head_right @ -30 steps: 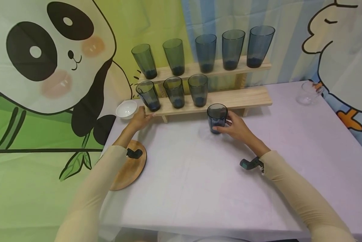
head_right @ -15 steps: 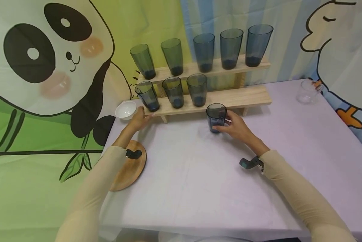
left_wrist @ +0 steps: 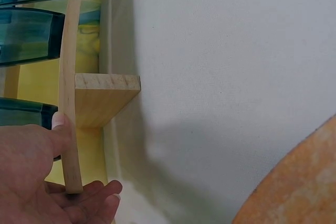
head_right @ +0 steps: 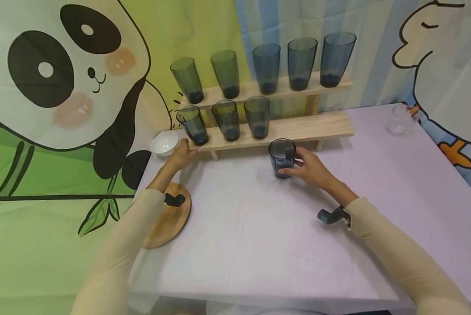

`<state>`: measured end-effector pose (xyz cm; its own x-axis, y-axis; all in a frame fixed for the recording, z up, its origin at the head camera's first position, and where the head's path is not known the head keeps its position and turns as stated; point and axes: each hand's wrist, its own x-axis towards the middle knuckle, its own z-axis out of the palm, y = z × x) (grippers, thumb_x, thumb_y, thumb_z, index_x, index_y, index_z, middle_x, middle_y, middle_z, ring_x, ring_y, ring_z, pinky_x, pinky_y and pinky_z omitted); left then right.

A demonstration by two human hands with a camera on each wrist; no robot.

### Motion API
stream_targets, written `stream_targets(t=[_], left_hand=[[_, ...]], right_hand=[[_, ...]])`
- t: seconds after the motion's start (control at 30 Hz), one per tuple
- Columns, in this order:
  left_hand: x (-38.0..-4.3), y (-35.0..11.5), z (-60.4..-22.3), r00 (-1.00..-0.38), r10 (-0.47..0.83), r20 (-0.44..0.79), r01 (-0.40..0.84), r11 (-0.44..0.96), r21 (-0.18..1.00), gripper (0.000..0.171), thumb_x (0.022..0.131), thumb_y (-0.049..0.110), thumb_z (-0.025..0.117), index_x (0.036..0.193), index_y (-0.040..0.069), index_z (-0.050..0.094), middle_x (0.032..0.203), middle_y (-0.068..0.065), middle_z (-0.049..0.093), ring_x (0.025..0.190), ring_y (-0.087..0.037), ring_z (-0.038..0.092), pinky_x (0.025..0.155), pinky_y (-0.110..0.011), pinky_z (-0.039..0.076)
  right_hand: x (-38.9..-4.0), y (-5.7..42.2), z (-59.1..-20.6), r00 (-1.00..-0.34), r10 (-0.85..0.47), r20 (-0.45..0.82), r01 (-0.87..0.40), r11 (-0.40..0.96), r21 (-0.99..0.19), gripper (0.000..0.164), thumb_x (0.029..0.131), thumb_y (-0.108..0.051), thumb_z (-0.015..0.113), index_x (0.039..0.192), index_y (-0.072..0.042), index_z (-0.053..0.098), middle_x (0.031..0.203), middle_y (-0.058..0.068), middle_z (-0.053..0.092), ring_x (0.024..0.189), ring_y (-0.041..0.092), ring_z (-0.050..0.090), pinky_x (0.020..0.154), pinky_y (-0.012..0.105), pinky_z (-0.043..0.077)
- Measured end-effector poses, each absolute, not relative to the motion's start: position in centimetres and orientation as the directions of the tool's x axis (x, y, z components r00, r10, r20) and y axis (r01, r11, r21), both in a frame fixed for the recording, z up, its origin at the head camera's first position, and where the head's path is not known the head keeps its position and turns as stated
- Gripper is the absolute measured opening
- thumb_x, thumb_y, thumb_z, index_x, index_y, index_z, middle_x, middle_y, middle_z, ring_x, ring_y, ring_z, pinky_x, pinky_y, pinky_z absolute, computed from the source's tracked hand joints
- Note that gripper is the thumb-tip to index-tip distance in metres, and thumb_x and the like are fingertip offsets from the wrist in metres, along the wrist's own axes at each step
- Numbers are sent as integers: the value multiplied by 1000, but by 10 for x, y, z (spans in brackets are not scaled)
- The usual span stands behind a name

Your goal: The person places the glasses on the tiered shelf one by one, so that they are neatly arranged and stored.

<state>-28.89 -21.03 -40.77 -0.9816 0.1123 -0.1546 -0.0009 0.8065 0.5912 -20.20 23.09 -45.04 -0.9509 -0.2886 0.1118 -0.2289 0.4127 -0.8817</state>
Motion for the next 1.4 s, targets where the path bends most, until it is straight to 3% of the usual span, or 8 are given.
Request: stream_targets(t=[0.27, 0.47, 0.63, 0.73, 1.2, 1.4], left_hand=[[-288, -212, -408, -982, 111, -155, 1, 815, 580, 90, 109, 43, 57, 162, -11, 9, 163, -41, 28, 152, -49, 34, 125, -55, 31], [-286, -215, -409, -981, 121, -152, 11, 815, 579, 91, 109, 44, 56, 162, -11, 9, 164, -40, 26, 154, -48, 32, 126, -54, 29], [-288, -217, -407, -981, 131, -146, 22, 812, 583, 91, 109, 45, 55, 162, -12, 8, 164, -40, 26, 154, -48, 33, 126, -54, 29], [-288, -216, -406, -983, 128, -135, 25, 810, 586, 90, 109, 43, 56, 162, -12, 9, 163, -41, 27, 153, -49, 34, 125, -54, 30], [-287, -213, -410, -982, 114, -148, 7, 815, 580, 90, 109, 45, 57, 162, -11, 10, 163, -39, 30, 153, -47, 35, 125, -54, 31], [-287, -211, -411, -982, 115, -151, 8, 820, 573, 91, 109, 46, 57, 163, -10, 10, 164, -38, 29, 153, -47, 35, 125, -53, 31]], right_hand=[[-202, 239, -417, -956, -276, 98, -215, 433, -876, 71, 92, -24, 86, 151, -6, 52, 151, 17, 55, 142, 36, 55, 113, 36, 47], [-212, 247, -388, -975, -209, 75, -164, 455, -875, 72, 94, -30, 84, 152, -6, 48, 149, 18, 55, 138, 39, 58, 99, 23, 56], [-230, 252, -371, -983, -135, 124, -176, 505, -845, 79, 93, -41, 83, 151, -2, 46, 149, 22, 53, 143, 40, 51, 119, 48, 42], [-243, 253, -367, -986, -93, 135, -164, 524, -836, 80, 93, -45, 82, 147, 2, 46, 146, 25, 54, 143, 42, 49, 120, 55, 38], [-265, 247, -373, -996, -34, 82, -88, 499, -862, 86, 94, -50, 77, 153, 1, 41, 154, 26, 49, 148, 42, 44, 121, 55, 37], [-265, 251, -380, -996, -15, 86, -82, 514, -854, 80, 94, -50, 77, 146, 2, 45, 146, 26, 52, 143, 43, 48, 121, 56, 38]])
